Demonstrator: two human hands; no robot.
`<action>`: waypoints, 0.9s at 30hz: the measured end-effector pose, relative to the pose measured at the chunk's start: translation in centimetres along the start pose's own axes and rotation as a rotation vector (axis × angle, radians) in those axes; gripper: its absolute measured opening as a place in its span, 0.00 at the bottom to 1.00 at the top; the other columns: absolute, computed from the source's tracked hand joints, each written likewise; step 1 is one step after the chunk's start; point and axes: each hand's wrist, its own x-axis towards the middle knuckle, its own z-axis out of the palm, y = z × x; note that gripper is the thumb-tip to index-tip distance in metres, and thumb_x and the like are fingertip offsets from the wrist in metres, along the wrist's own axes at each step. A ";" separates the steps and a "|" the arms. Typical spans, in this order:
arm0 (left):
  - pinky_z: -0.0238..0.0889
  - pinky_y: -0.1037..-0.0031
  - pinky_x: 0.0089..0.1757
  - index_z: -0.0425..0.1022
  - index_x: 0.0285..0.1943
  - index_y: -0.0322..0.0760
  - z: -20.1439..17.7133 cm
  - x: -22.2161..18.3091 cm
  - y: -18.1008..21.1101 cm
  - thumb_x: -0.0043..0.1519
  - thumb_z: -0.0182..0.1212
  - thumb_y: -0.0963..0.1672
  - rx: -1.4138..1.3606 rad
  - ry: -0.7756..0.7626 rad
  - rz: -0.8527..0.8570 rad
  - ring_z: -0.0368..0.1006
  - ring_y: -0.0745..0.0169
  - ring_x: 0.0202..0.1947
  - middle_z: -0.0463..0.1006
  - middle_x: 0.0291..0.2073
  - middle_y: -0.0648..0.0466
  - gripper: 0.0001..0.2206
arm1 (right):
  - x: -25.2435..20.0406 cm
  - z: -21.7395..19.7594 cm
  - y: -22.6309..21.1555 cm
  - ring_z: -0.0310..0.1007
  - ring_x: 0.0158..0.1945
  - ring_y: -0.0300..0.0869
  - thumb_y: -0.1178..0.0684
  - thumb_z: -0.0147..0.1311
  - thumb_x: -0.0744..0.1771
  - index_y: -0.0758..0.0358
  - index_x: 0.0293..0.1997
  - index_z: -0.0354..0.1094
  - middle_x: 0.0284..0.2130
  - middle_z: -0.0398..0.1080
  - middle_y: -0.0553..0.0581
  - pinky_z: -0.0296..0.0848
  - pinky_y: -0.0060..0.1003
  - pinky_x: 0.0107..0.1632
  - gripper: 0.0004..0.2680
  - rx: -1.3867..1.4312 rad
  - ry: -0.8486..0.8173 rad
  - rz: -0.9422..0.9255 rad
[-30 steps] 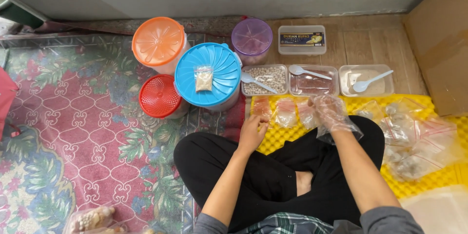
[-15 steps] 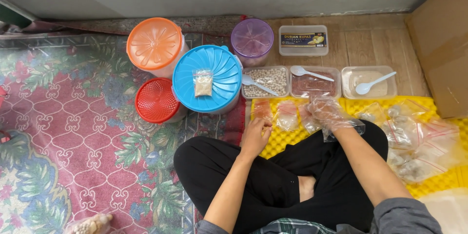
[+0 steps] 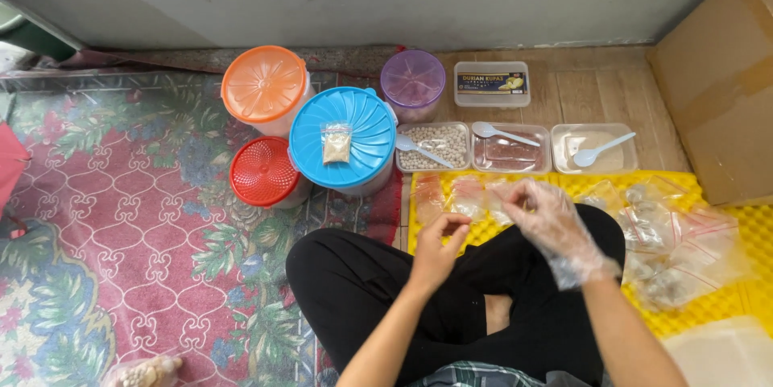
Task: The person packages various food ingredients into plastic bags by hand using a spoon and secures the bags.
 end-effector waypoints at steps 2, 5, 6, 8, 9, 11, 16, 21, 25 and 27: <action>0.73 0.74 0.45 0.81 0.47 0.37 2.0 -1.6 2.5 0.64 0.63 0.39 -0.112 0.050 -0.010 0.79 0.61 0.42 0.82 0.39 0.50 0.06 | -2.3 1.5 -2.0 0.76 0.34 0.48 0.53 0.67 0.60 0.52 0.35 0.76 0.27 0.76 0.54 0.75 0.41 0.40 0.05 0.021 0.098 -0.023; 0.72 0.76 0.49 0.80 0.48 0.34 3.1 -3.9 6.6 0.65 0.62 0.40 -0.309 0.118 -0.026 0.78 0.63 0.46 0.81 0.43 0.50 0.06 | -5.1 1.3 -7.5 0.77 0.35 0.41 0.55 0.65 0.61 0.54 0.36 0.75 0.30 0.77 0.50 0.75 0.35 0.42 0.04 0.086 0.215 -0.114; 0.71 0.76 0.50 0.78 0.48 0.32 3.2 -4.6 8.1 0.65 0.60 0.40 -0.395 0.136 -0.040 0.77 0.63 0.48 0.81 0.44 0.50 0.07 | -6.0 0.8 -9.8 0.78 0.38 0.41 0.58 0.62 0.63 0.60 0.37 0.73 0.33 0.77 0.52 0.75 0.34 0.46 0.04 0.130 0.231 -0.176; 0.73 0.74 0.48 0.77 0.49 0.31 3.1 -5.7 9.2 0.65 0.60 0.41 -0.463 0.151 -0.073 0.79 0.60 0.43 0.81 0.41 0.47 0.07 | -7.5 0.7 -10.2 0.77 0.41 0.42 0.59 0.57 0.64 0.61 0.38 0.74 0.35 0.77 0.54 0.75 0.35 0.49 0.03 0.262 0.235 -0.165; 0.75 0.72 0.46 0.76 0.49 0.29 3.0 -6.2 9.7 0.65 0.60 0.41 -0.534 0.161 -0.108 0.80 0.58 0.38 0.82 0.38 0.45 0.08 | -8.3 0.8 -10.4 0.77 0.45 0.42 0.60 0.52 0.65 0.61 0.39 0.74 0.37 0.76 0.55 0.75 0.35 0.52 0.05 0.390 0.241 -0.150; 0.76 0.72 0.45 0.77 0.48 0.29 2.7 -6.8 10.5 0.65 0.61 0.41 -0.550 0.147 -0.130 0.80 0.58 0.37 0.82 0.37 0.44 0.08 | -9.0 0.8 -10.8 0.77 0.43 0.42 0.60 0.51 0.66 0.62 0.37 0.74 0.35 0.77 0.55 0.76 0.35 0.51 0.04 0.419 0.266 -0.145; 0.75 0.74 0.43 0.77 0.46 0.30 2.6 -7.8 10.3 0.61 0.66 0.42 -0.611 0.110 -0.199 0.80 0.60 0.32 0.83 0.35 0.44 0.09 | -10.2 0.6 -11.9 0.78 0.41 0.44 0.61 0.50 0.66 0.63 0.35 0.74 0.34 0.77 0.56 0.78 0.36 0.50 0.05 0.479 0.305 -0.155; 0.75 0.73 0.44 0.76 0.46 0.30 2.6 -8.2 11.1 0.61 0.67 0.40 -0.643 0.053 -0.151 0.78 0.62 0.33 0.82 0.35 0.45 0.08 | -10.8 0.2 -12.2 0.78 0.42 0.45 0.62 0.50 0.67 0.63 0.36 0.73 0.35 0.76 0.58 0.79 0.36 0.49 0.05 0.501 0.316 -0.196; 0.75 0.73 0.44 0.76 0.45 0.29 2.8 -8.2 11.4 0.61 0.67 0.40 -0.652 0.042 -0.161 0.79 0.61 0.34 0.82 0.36 0.45 0.08 | -11.0 -0.2 -12.4 0.77 0.41 0.44 0.61 0.50 0.67 0.62 0.36 0.73 0.34 0.76 0.57 0.79 0.35 0.48 0.05 0.501 0.321 -0.208; 0.75 0.74 0.44 0.76 0.45 0.30 2.8 -8.1 11.5 0.61 0.66 0.40 -0.642 0.033 -0.162 0.79 0.61 0.34 0.82 0.36 0.46 0.07 | -11.0 -0.2 -12.1 0.78 0.41 0.45 0.62 0.51 0.67 0.63 0.35 0.72 0.34 0.76 0.57 0.79 0.37 0.49 0.04 0.485 0.334 -0.212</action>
